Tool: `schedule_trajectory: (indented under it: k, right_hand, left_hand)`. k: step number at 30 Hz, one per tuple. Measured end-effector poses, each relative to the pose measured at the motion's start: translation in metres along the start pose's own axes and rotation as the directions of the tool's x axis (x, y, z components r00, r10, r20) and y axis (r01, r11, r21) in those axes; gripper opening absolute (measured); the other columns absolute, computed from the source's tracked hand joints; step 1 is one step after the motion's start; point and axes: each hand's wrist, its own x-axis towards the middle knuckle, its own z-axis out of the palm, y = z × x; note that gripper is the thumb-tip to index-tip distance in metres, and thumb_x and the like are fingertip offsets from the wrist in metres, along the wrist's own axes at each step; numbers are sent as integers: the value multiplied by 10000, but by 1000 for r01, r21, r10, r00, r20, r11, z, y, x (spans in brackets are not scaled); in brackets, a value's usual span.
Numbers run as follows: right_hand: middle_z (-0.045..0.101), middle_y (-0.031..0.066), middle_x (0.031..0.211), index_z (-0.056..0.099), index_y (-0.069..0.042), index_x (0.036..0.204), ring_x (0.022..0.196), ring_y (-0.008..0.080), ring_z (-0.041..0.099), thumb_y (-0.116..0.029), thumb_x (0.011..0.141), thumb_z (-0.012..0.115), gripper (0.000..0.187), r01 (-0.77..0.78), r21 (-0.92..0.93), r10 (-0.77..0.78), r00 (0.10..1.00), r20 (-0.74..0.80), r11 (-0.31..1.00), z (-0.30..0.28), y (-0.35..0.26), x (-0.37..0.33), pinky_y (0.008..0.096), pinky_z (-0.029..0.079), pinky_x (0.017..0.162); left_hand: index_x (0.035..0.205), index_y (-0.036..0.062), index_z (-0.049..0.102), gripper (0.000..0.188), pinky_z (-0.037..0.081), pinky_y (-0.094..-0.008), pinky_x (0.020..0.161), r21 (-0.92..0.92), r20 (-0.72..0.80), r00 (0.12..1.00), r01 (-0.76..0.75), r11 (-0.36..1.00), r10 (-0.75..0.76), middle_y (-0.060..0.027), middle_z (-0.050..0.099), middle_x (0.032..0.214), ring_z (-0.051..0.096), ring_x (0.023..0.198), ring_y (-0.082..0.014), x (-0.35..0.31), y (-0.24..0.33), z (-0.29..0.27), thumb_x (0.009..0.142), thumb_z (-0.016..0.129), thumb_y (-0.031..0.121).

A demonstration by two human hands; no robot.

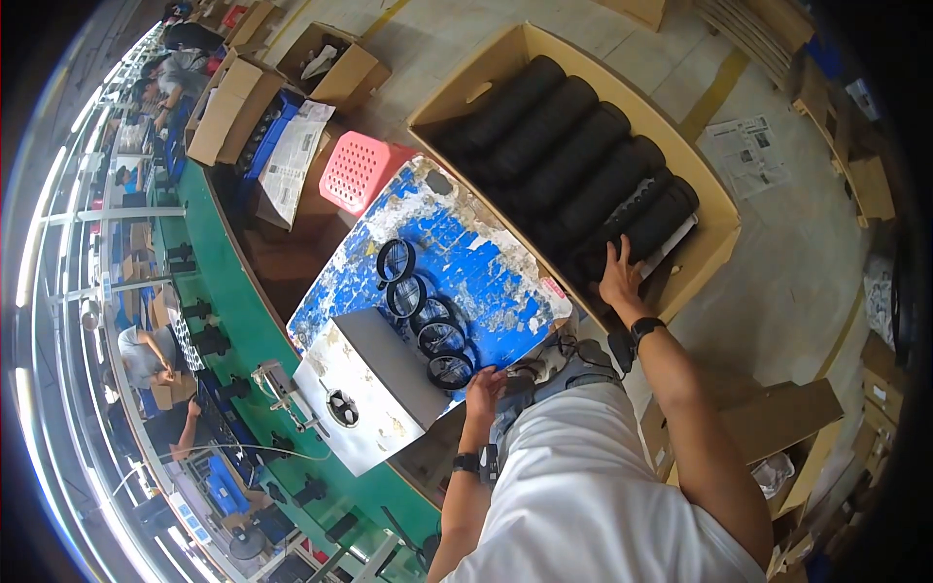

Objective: The person picks up a base, places it on a machine, and fits a cylinder from the conveyor belt onto it. After pressing the assembled unit into the machine, they place the finished product into a box and repeat the process.

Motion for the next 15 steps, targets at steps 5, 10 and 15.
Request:
schedule_trajectory:
  k: [5, 10, 15]
  right_hand:
    - [92, 154, 1537, 389, -151, 1357, 1268, 522, 310, -193, 633, 803, 835, 220, 87, -205, 967, -152, 972, 8, 3, 8, 527, 418, 991]
    - [184, 190, 1506, 469, -116, 1293, 1308, 509, 253, -300, 651, 771, 733, 359, 107, -368, 926, 86, 927, 27, 28, 32, 575, 362, 1016]
    - [211, 206, 1481, 461, -106, 1317, 1350, 484, 202, -303, 715, 727, 687, 279, 40, -282, 954, 99, 959, 52, 16, 34, 602, 236, 1086]
  left_hand:
    - [1000, 58, 585, 184, 463, -248, 685, 128, -50, 991, -115, 985, 122, -87, 685, 903, 642, 804, -142, 4, -7, -10, 933, 496, 205]
    - [1002, 64, 579, 171, 462, -242, 688, 139, -15, 997, -71, 988, 74, -72, 680, 900, 642, 803, -141, 0, -1, -9, 933, 491, 194]
    - [1017, 72, 575, 180, 467, -248, 689, 143, -39, 995, -82, 986, 89, -63, 673, 921, 642, 821, -141, -6, 1, -5, 939, 479, 203]
